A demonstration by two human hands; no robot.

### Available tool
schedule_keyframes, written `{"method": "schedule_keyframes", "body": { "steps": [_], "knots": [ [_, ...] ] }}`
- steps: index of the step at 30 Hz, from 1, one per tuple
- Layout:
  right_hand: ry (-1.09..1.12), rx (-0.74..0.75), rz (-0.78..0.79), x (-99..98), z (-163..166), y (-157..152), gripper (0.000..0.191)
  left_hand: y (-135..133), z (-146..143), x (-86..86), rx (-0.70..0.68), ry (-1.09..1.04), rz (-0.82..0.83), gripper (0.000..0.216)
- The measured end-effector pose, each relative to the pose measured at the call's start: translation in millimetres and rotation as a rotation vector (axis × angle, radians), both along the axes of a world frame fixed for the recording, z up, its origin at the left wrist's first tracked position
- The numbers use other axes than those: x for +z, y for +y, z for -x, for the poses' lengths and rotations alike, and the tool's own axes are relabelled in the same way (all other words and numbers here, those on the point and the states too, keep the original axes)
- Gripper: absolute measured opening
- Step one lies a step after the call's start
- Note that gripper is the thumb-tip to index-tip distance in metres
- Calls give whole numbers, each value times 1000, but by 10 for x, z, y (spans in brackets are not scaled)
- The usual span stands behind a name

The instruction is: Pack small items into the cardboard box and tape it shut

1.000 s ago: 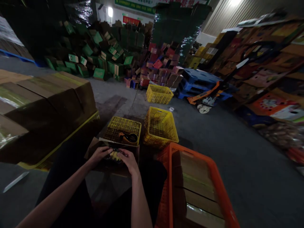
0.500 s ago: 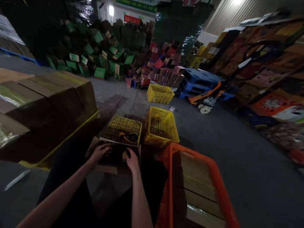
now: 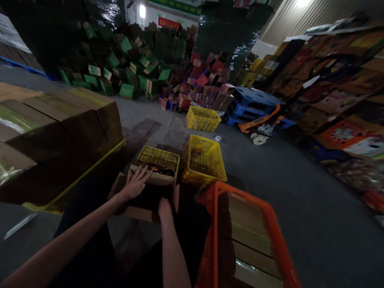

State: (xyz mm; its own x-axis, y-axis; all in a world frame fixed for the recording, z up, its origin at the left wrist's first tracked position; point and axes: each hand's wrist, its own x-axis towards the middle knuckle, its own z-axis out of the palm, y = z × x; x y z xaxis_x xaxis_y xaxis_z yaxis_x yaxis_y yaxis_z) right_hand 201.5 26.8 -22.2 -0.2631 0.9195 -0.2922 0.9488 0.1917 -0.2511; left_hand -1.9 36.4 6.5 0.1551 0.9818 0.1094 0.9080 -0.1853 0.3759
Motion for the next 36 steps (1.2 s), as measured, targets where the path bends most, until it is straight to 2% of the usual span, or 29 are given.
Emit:
{"method": "schedule_keyframes", "body": {
  "steps": [4, 7, 9, 13, 17, 22, 26, 29, 32, 36],
  "knots": [
    [-57, -45, 13, 9, -8, -45, 46, 253, -14, -45, 0, 78, 114, 82],
    [-74, -60, 8, 7, -15, -77, 47, 365, 0, -180, -24, 123, 194, 97],
    [-76, -70, 1, 1, -14, -93, 48, 408, 8, -280, -25, 146, 231, 97],
    [-73, -68, -19, 10, -4, -97, 47, 471, -11, -418, 42, 153, 237, 69],
    [-38, -4, 53, 59, 4, -20, 37, 536, -56, -457, 86, 153, 231, 44],
    [18, 67, 160, 85, 39, 68, 30, 525, -73, -419, 82, 146, 214, 36],
    [69, 149, 260, 22, 92, 63, 39, 425, -36, -361, 31, 126, 189, 47],
    [58, 164, 319, -25, 149, 91, 30, 364, 6, -294, -20, 115, 177, 59],
    [37, 124, 314, -21, 204, 137, 18, 319, 43, -165, -76, 77, 124, 66],
    [66, 22, 212, 86, 202, 146, 29, 181, 88, 49, -119, -80, 79, 56]
  ]
}}
